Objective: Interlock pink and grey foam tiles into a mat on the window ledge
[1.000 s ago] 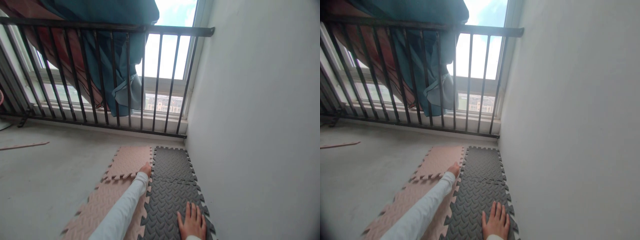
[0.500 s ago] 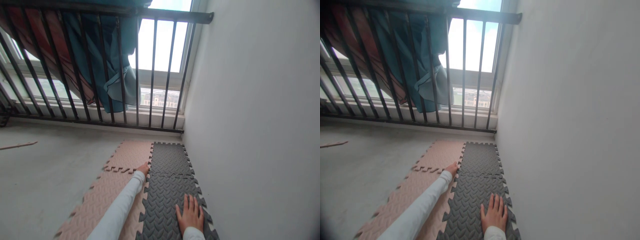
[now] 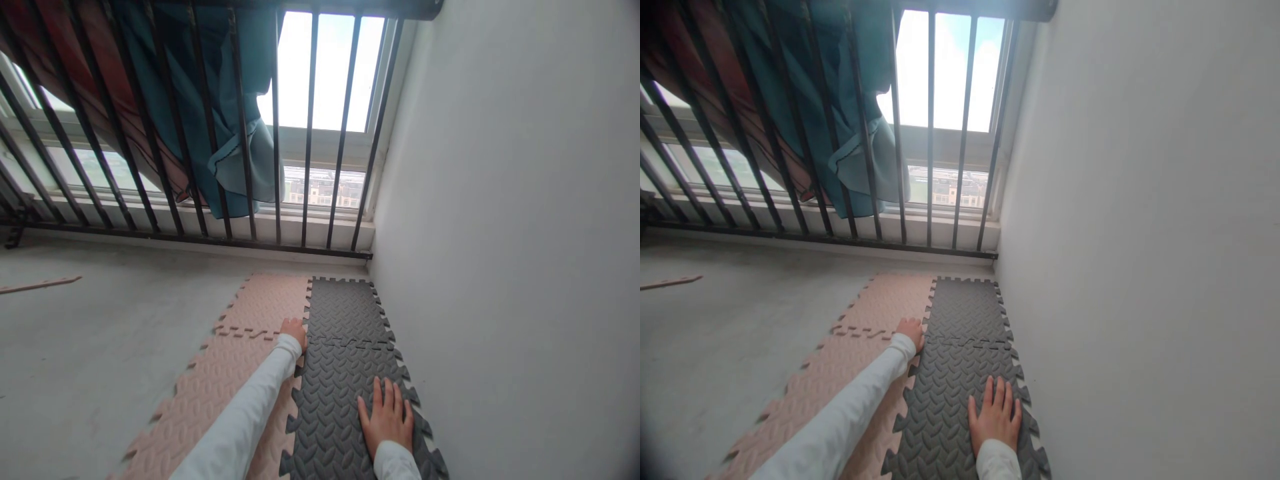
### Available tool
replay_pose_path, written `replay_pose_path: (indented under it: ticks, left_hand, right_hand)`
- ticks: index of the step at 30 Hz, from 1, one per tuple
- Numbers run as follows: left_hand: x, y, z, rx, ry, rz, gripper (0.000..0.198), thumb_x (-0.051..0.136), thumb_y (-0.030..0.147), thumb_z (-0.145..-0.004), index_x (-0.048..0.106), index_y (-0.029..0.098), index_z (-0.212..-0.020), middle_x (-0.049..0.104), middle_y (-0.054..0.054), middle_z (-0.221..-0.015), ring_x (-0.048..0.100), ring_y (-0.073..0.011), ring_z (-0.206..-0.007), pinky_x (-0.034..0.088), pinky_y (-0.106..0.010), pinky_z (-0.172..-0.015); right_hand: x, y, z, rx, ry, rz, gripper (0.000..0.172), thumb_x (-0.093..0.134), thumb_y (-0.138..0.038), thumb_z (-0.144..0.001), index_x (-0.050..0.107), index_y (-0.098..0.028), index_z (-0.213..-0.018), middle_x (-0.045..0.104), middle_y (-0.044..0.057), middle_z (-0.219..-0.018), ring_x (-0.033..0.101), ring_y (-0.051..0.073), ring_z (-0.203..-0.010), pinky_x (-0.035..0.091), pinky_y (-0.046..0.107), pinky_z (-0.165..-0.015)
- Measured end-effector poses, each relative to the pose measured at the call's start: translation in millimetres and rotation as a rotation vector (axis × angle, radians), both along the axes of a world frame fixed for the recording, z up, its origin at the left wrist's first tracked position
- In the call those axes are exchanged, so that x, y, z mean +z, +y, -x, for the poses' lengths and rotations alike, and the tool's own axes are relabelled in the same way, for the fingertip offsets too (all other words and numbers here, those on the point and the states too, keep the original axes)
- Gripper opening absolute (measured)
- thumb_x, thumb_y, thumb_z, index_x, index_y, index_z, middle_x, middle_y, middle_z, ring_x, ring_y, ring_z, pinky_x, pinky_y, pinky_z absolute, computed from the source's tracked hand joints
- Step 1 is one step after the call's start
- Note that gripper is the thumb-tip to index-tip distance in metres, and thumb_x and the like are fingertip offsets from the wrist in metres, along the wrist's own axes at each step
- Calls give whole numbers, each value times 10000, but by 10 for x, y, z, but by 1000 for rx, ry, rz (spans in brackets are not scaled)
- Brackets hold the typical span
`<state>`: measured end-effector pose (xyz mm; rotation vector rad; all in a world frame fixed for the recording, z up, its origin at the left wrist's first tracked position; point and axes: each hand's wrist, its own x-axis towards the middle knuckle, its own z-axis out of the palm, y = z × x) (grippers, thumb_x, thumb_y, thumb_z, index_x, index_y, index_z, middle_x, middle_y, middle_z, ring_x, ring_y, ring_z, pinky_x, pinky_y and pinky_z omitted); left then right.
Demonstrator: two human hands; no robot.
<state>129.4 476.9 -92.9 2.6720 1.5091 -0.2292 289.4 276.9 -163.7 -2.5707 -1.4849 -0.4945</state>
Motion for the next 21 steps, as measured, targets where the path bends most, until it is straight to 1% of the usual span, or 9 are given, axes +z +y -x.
replay_pose_path:
  ticks: [2,4,6,8,10,13,15,19,21]
  left_hand:
    - [-14,-28,23,-16,-22,-29,391,390,372,-745,588,145,-993,510,-141,-1130,364,-269,-1128,243,-432,-951]
    - [-80,-53,72,11,-55,-29,470,351,438,-751,551,155,-1069,427,-134,-1249,277,-271,-1197,177,-449,-986]
    - [-189,-63,135,68,-88,34,537,293,475,-765,447,184,-1190,271,-98,-1368,171,-273,-1254,127,-471,-1002]
    - [-306,-46,186,98,-109,119,566,249,477,-778,302,225,-1282,119,-51,-1419,76,-263,-1282,98,-478,-1010]
    - [-392,1,213,112,-119,182,574,226,475,-783,211,252,-1311,44,-22,-1426,30,-251,-1288,89,-471,-1015]
    - [-429,95,251,144,-117,248,562,203,476,-785,227,264,-1304,66,2,-1424,50,-213,-1290,121,-430,-1021]
    - [-417,134,327,185,-114,254,574,187,465,-789,214,229,-1312,78,-22,-1422,67,-203,-1289,143,-410,-1020]
    - [-382,114,625,491,-57,75,674,232,506,-768,147,141,-1329,23,-132,-1414,27,-269,-1285,90,-451,-1018]
    - [-350,106,785,530,-24,42,689,282,522,-746,188,156,-1322,76,-136,-1410,65,-275,-1282,116,-440,-1016]
  right_hand:
    - [23,-3,9,-4,-10,4,592,319,-532,-744,470,-156,-1175,454,139,-1232,360,281,-1150,202,473,-948]
    - [44,-5,16,-10,-15,13,593,319,-536,-740,471,-161,-1174,455,132,-1233,364,276,-1146,209,469,-945]
    - [66,-6,22,-11,-11,22,592,320,-533,-740,469,-162,-1177,451,128,-1237,361,275,-1149,209,467,-946]
    - [90,-6,30,-16,2,35,589,336,-524,-737,467,-158,-1179,448,127,-1240,354,276,-1154,206,465,-948]
    - [108,-4,35,-28,15,53,587,361,-518,-726,471,-156,-1175,449,125,-1240,349,276,-1156,206,464,-949]
    - [108,5,35,-36,16,62,591,377,-519,-714,476,-157,-1172,447,125,-1242,345,276,-1157,202,463,-951]
    - [93,10,32,-30,6,50,591,373,-519,-716,477,-155,-1171,447,127,-1241,346,275,-1155,200,463,-952]
    - [66,13,24,-30,-16,24,586,369,-516,-718,484,-152,-1163,451,128,-1236,353,271,-1148,206,455,-951]
    - [61,13,19,-28,-22,24,584,373,-518,-715,487,-157,-1159,456,122,-1233,356,267,-1147,214,451,-947]
